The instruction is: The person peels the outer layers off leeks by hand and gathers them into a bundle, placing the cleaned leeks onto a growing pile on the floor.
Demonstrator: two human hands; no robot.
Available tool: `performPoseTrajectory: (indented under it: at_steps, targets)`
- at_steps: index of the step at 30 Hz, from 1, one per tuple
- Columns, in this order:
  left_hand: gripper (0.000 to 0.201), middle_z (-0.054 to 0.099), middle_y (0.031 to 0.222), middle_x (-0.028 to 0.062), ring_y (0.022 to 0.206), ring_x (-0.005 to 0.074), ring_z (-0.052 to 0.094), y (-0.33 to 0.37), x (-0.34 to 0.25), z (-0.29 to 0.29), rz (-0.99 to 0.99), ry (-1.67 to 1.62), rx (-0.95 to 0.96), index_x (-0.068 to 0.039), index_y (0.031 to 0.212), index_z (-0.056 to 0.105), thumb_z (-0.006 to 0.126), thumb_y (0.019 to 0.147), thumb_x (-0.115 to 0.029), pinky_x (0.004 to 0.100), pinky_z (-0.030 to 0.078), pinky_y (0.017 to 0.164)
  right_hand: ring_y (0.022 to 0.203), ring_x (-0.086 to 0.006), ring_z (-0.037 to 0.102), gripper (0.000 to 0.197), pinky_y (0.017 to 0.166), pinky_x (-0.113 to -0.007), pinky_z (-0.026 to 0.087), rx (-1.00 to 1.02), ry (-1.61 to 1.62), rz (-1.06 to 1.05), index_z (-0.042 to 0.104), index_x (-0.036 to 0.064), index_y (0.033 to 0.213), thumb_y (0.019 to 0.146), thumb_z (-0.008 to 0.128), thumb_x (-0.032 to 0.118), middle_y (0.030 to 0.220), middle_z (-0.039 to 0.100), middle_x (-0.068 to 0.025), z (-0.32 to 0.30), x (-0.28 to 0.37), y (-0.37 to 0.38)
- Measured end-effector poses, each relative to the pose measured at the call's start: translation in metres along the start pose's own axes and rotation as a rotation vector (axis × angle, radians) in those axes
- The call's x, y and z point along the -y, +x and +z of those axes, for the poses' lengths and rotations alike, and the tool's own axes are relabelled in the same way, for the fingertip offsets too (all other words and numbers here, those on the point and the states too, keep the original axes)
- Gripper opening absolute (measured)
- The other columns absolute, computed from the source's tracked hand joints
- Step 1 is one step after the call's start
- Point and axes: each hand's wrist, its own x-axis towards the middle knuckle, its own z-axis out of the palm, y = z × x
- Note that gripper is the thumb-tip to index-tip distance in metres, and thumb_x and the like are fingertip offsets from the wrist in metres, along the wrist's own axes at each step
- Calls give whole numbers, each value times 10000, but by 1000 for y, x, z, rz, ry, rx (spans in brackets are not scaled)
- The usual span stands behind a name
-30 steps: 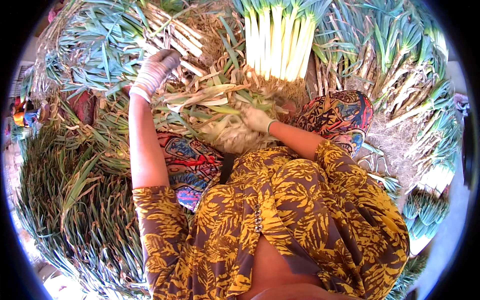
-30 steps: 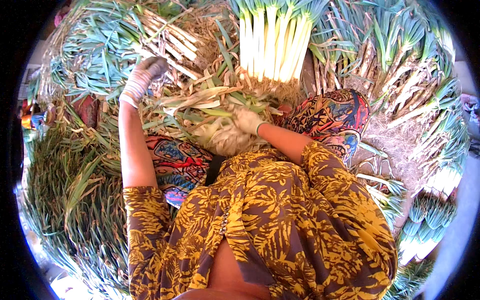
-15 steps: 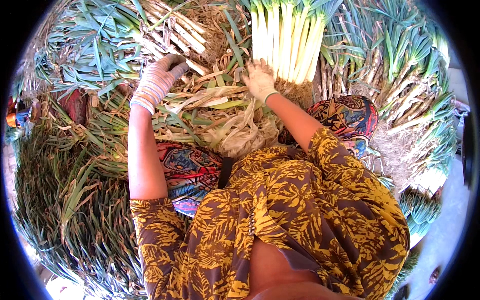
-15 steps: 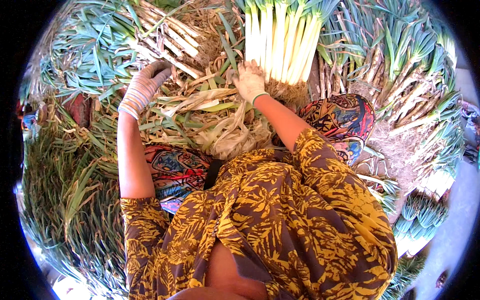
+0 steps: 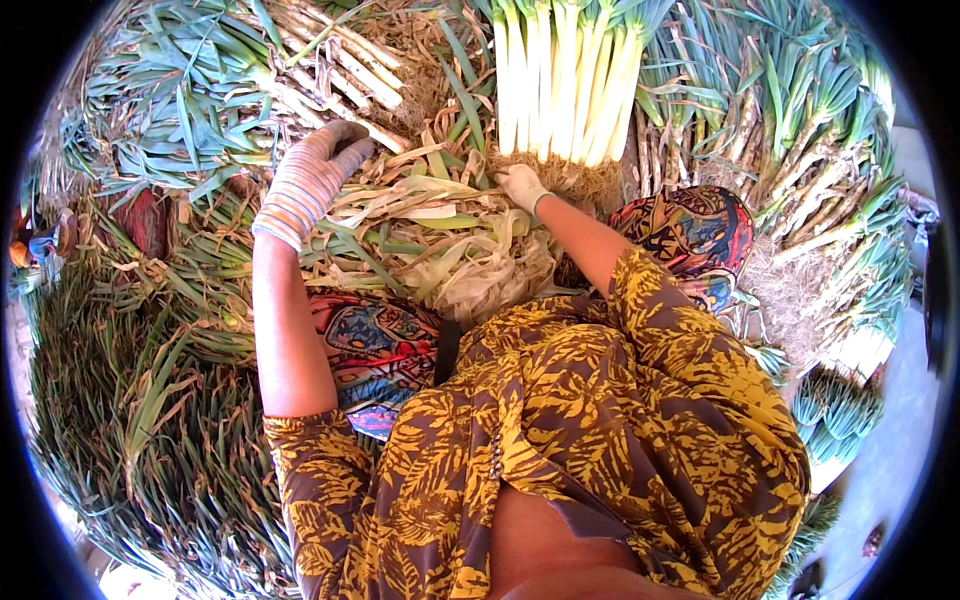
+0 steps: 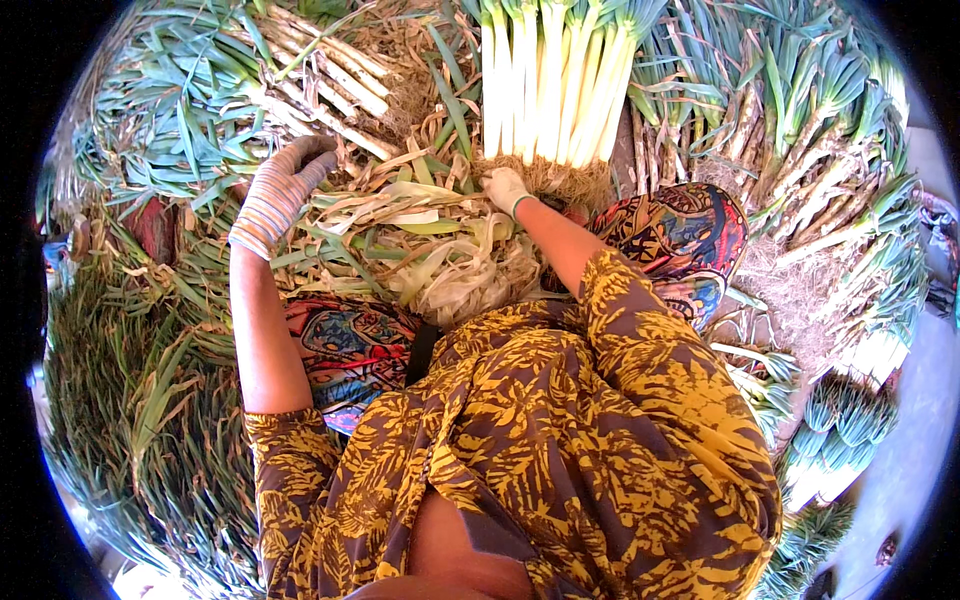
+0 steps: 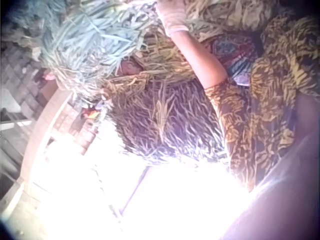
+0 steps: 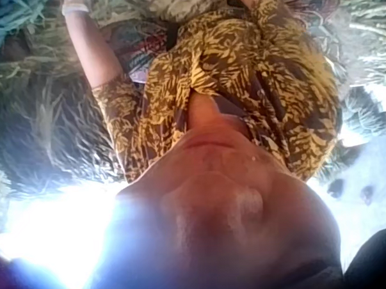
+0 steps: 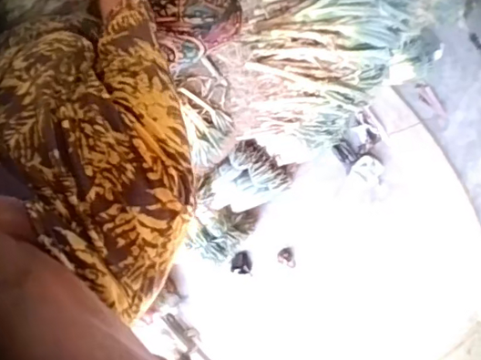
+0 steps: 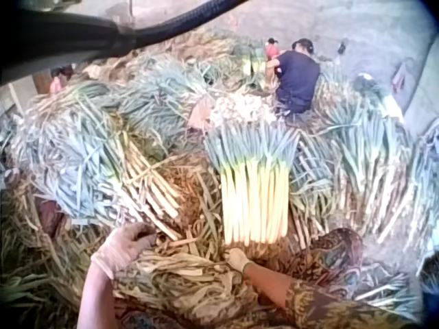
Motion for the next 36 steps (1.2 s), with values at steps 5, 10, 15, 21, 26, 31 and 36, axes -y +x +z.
performPoseTrajectory:
  at_steps: [5,10,15,21,26,31,36]
  targets:
    - [318,693,984,145,859,232,634,-6,17,-9,-59,-27,-17,-15,1107,641,651,903,-258,347,487,832,875,-299,625,335,791,-377,506,230,-114,177,577,-8,1216,976,474,202,948,631,-182,-16,31,-7]
    - [322,681,989,68,892,133,596,-2,48,-68,-96,-500,-448,21,1140,634,657,914,-207,256,461,837,987,-397,598,263,856,-456,484,251,-351,-100,603,-15,1039,905,436,138,1033,620,-244,-32,89,-39]
    - [262,689,995,48,894,126,647,-7,68,-94,-52,-774,-805,-21,1133,650,641,923,-178,250,502,793,961,-369,622,186,816,-470,508,104,-483,-234,587,22,1029,903,519,140,1130,559,-226,-67,212,-44]
    - [208,690,948,61,869,136,653,-18,41,-105,106,-785,-876,2,1079,670,637,924,-132,264,517,836,894,-333,635,288,812,-418,496,-307,16,-397,583,6,1150,913,509,151,985,646,-229,-35,248,56]
    - [204,686,929,51,852,134,654,-22,50,-113,80,-778,-900,2,1082,666,632,926,-125,270,529,819,718,-227,618,412,657,-359,474,69,-105,31,547,-5,1218,903,597,255,859,663,-154,-11,252,97]
    - [167,674,910,31,806,95,612,-17,47,-112,109,-835,-886,12,1034,664,624,931,-114,233,490,766,621,-158,604,395,582,-315,506,136,418,64,522,-1,1240,886,648,119,909,666,-111,-9,243,107]
    - [194,684,910,39,826,100,607,-12,46,-99,62,-765,-816,0,1049,670,647,915,-139,251,486,781,606,-90,577,263,505,-231,474,524,1110,37,548,27,1136,912,619,145,799,609,-22,-105,285,8]
